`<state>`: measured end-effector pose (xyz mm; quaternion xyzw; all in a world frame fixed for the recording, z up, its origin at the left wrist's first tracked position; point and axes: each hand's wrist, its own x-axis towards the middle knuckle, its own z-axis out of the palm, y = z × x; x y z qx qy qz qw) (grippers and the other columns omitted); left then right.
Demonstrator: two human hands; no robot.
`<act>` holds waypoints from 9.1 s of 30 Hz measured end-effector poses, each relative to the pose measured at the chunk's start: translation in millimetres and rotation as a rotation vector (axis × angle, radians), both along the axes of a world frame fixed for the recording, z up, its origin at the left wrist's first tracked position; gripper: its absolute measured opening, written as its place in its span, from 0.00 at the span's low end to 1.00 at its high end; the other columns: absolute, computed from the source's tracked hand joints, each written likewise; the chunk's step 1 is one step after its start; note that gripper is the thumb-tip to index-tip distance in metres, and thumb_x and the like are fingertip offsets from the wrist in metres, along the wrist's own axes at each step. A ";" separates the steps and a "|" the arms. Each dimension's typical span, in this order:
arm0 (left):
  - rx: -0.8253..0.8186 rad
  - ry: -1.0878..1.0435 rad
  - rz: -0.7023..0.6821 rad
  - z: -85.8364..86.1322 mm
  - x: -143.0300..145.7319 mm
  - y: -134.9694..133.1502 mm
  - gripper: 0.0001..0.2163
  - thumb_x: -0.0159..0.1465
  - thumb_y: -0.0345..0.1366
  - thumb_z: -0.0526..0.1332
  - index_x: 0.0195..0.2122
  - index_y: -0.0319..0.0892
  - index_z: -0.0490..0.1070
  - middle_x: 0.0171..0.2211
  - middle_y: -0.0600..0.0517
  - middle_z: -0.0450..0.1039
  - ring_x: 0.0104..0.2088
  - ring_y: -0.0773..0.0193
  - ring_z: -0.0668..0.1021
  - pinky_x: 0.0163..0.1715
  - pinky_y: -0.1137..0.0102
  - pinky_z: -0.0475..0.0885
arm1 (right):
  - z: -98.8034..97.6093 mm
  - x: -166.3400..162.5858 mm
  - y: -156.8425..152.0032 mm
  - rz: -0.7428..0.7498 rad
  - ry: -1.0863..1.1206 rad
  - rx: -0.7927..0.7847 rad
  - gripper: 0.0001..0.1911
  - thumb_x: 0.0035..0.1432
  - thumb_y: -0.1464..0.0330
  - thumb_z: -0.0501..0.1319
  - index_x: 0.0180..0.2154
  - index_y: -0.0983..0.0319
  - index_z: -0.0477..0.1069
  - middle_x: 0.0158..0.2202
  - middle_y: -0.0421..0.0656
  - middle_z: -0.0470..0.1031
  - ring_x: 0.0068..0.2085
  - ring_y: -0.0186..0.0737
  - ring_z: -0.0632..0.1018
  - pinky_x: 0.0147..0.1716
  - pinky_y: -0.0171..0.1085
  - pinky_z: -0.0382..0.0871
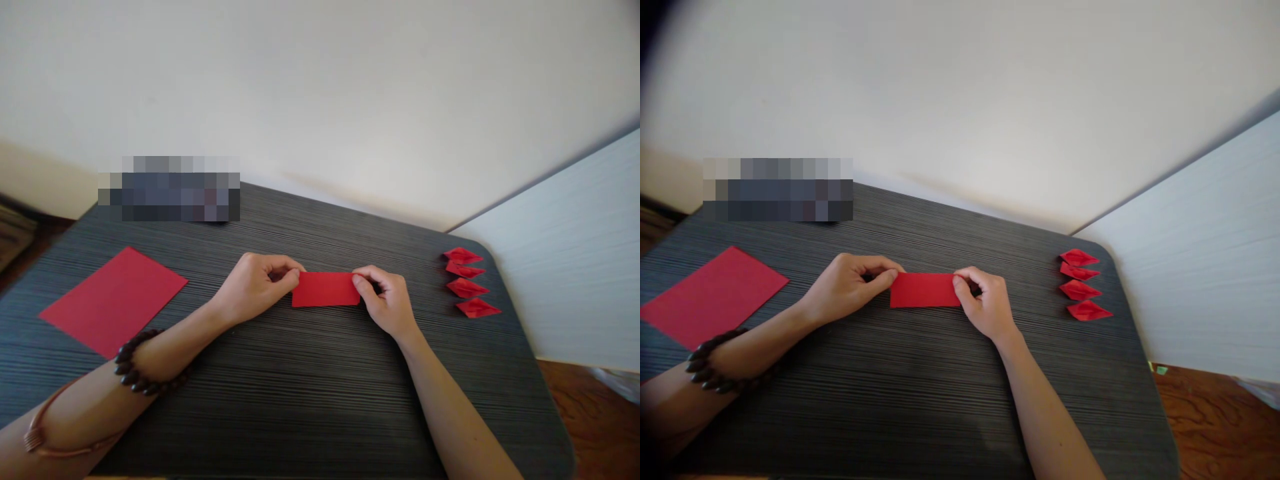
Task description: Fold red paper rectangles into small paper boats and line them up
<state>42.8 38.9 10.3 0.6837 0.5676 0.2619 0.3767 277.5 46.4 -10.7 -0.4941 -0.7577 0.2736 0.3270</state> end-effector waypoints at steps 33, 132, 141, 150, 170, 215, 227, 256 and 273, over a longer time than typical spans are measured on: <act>0.402 0.308 -0.296 -21.9 -5.7 2.5 0.17 0.64 0.39 0.58 0.54 0.49 0.68 0.47 0.49 0.69 0.46 0.58 0.68 0.48 0.60 0.62 | -5.1 -14.0 -4.9 -0.054 -0.086 -0.003 0.07 0.52 0.63 0.67 0.30 0.59 0.75 0.25 0.37 0.75 0.27 0.34 0.71 0.33 0.37 0.61; 0.503 0.407 -0.297 -29.3 -11.8 6.5 0.13 0.67 0.42 0.54 0.50 0.55 0.73 0.37 0.52 0.68 0.37 0.63 0.68 0.39 0.66 0.60 | 0.4 -16.5 -15.6 0.327 -0.418 0.238 0.17 0.64 0.70 0.53 0.52 0.56 0.70 0.48 0.47 0.69 0.48 0.43 0.68 0.46 0.45 0.63; 0.494 0.582 -0.369 -15.7 -10.9 4.4 0.15 0.68 0.39 0.52 0.53 0.59 0.69 0.37 0.50 0.66 0.37 0.60 0.66 0.38 0.65 0.61 | 3.8 -17.7 -15.9 0.320 -0.434 0.230 0.16 0.63 0.70 0.54 0.51 0.57 0.71 0.47 0.47 0.69 0.48 0.44 0.68 0.46 0.45 0.63; 0.456 0.533 -0.228 -15.5 -3.1 -3.7 0.12 0.66 0.43 0.54 0.47 0.57 0.74 0.38 0.50 0.67 0.39 0.59 0.67 0.40 0.63 0.61 | 6.6 -16.7 -16.8 0.296 -0.378 0.251 0.15 0.58 0.72 0.56 0.46 0.56 0.75 0.41 0.44 0.72 0.43 0.43 0.69 0.43 0.45 0.63; 0.491 0.451 -0.248 -20.6 -1.3 -4.5 0.13 0.67 0.44 0.53 0.48 0.55 0.73 0.37 0.51 0.68 0.37 0.61 0.68 0.38 0.65 0.61 | 10.2 -21.1 -20.8 0.306 -0.423 0.302 0.15 0.59 0.72 0.56 0.47 0.57 0.74 0.45 0.45 0.74 0.47 0.45 0.69 0.48 0.49 0.63; 0.435 0.484 -0.117 -15.1 11.6 -13.9 0.12 0.61 0.42 0.59 0.44 0.50 0.75 0.37 0.49 0.68 0.40 0.56 0.68 0.41 0.61 0.61 | 24.1 -8.5 -19.3 0.308 -0.368 0.359 0.09 0.52 0.73 0.57 0.26 0.58 0.74 0.34 0.37 0.81 0.41 0.42 0.76 0.48 0.48 0.60; 0.402 0.485 -0.117 -14.7 10.4 -13.0 0.12 0.62 0.43 0.58 0.44 0.52 0.75 0.37 0.49 0.69 0.41 0.56 0.68 0.41 0.60 0.61 | 24.8 -4.3 -19.0 0.286 -0.338 0.360 0.09 0.51 0.75 0.56 0.23 0.59 0.69 0.30 0.37 0.81 0.40 0.42 0.77 0.48 0.48 0.60; 0.460 0.505 -0.041 -21.1 -3.5 0.4 0.17 0.62 0.43 0.57 0.51 0.47 0.70 0.50 0.47 0.67 0.50 0.50 0.66 0.48 0.54 0.62 | 1.7 0.8 -5.2 0.081 -0.479 0.222 0.15 0.63 0.64 0.55 0.49 0.56 0.72 0.49 0.45 0.71 0.49 0.44 0.69 0.49 0.45 0.64; 0.350 0.385 -0.051 -23.2 -3.8 4.8 0.12 0.59 0.44 0.62 0.40 0.45 0.71 0.46 0.50 0.68 0.47 0.54 0.67 0.47 0.57 0.63 | 0.5 -18.2 -11.2 0.081 -0.444 0.211 0.17 0.61 0.59 0.57 0.50 0.57 0.71 0.48 0.46 0.71 0.48 0.45 0.70 0.47 0.45 0.65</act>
